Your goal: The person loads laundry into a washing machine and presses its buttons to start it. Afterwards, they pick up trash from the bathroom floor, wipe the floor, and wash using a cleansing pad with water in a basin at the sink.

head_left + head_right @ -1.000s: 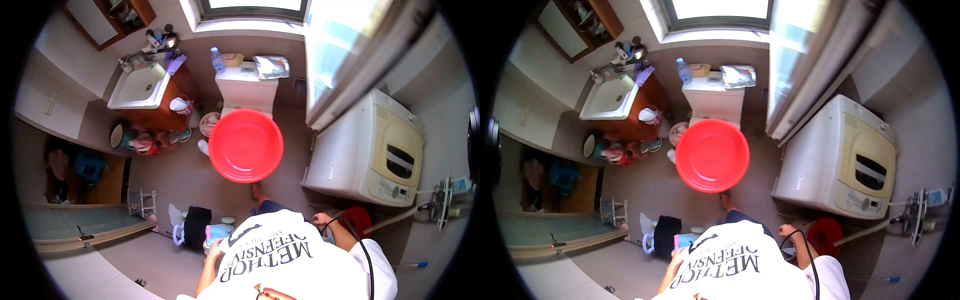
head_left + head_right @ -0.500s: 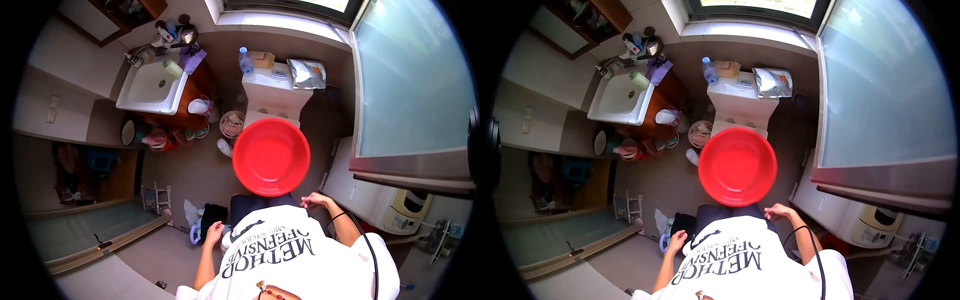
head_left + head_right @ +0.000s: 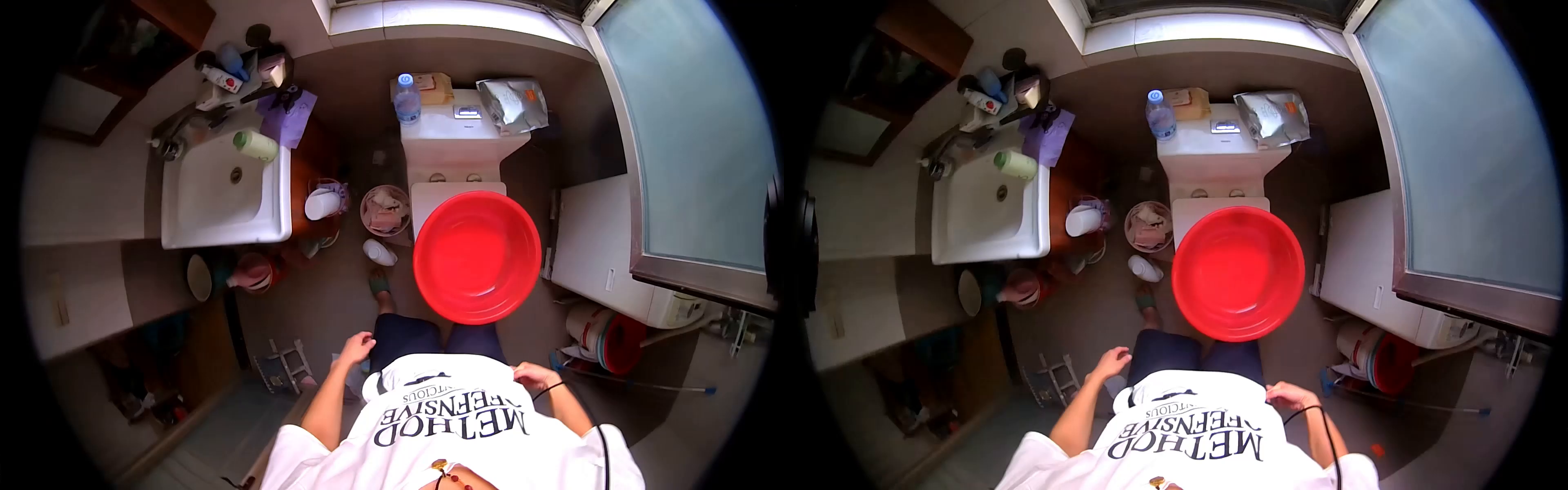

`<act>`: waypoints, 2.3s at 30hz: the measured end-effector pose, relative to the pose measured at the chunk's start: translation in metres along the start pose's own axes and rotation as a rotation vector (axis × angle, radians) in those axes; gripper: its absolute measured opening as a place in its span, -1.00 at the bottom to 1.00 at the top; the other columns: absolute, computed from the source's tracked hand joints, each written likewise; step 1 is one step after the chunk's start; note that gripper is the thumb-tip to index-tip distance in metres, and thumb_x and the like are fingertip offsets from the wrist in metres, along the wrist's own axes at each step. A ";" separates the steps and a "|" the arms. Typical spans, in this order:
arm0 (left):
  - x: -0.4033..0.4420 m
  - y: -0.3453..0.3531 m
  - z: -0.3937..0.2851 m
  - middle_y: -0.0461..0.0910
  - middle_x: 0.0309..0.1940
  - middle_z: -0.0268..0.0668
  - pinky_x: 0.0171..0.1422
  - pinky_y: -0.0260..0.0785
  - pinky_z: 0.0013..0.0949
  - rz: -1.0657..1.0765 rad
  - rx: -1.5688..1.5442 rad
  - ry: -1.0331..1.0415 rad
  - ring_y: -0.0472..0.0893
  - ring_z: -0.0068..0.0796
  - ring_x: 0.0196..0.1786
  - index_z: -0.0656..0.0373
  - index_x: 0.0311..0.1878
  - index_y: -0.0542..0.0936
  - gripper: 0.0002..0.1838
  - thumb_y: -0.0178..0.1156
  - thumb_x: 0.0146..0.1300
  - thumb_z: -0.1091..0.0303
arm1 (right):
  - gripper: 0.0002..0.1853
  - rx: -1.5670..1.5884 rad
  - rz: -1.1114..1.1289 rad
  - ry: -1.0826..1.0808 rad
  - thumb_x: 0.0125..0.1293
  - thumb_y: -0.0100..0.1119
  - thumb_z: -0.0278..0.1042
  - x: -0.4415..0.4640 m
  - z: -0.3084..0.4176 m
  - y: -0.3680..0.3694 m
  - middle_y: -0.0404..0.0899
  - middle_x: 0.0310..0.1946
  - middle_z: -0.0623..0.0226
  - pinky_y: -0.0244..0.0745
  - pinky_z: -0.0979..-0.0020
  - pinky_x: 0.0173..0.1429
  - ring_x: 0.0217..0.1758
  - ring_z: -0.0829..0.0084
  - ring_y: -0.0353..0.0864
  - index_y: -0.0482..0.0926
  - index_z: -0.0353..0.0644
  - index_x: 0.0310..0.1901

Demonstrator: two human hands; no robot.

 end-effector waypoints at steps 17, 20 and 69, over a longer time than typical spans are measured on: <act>0.227 -0.038 0.013 0.61 -0.34 -0.26 -0.28 0.45 -0.43 0.122 -0.145 -0.007 0.59 -0.51 -0.31 0.27 -0.07 0.56 -0.71 0.17 0.21 0.30 | -0.44 -0.314 -0.505 -0.302 0.20 0.23 -0.02 0.148 0.015 0.158 0.46 0.06 0.19 0.32 0.32 0.21 0.17 0.32 0.40 0.38 -0.17 0.13; 0.252 -0.003 0.000 0.60 -0.28 -0.29 -0.23 0.49 -0.43 0.191 -0.355 -0.169 0.61 -0.47 -0.25 0.23 -0.06 0.56 -0.74 0.14 0.24 0.31 | -0.19 -0.612 -0.571 -0.348 0.10 0.26 0.08 0.162 0.022 0.174 0.21 0.26 -0.06 0.08 0.17 0.39 0.34 0.02 0.17 0.20 -0.19 0.29; 0.069 -0.026 0.125 0.61 -0.35 -0.27 -0.33 0.48 -0.49 -0.279 -0.902 -0.295 0.57 -0.56 -0.39 0.28 0.01 0.47 -0.75 0.07 0.25 0.54 | -0.02 -0.925 -0.693 -0.111 -0.11 0.35 0.14 0.162 0.008 0.168 0.09 0.29 0.01 0.33 0.03 0.21 0.27 -0.08 0.25 0.10 0.01 0.34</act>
Point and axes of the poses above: each hand's wrist, its own x-axis towards the middle knuckle, its own y-axis out of the palm, z = x × y, the point moved 10 cm from there along x, towards the middle knuckle
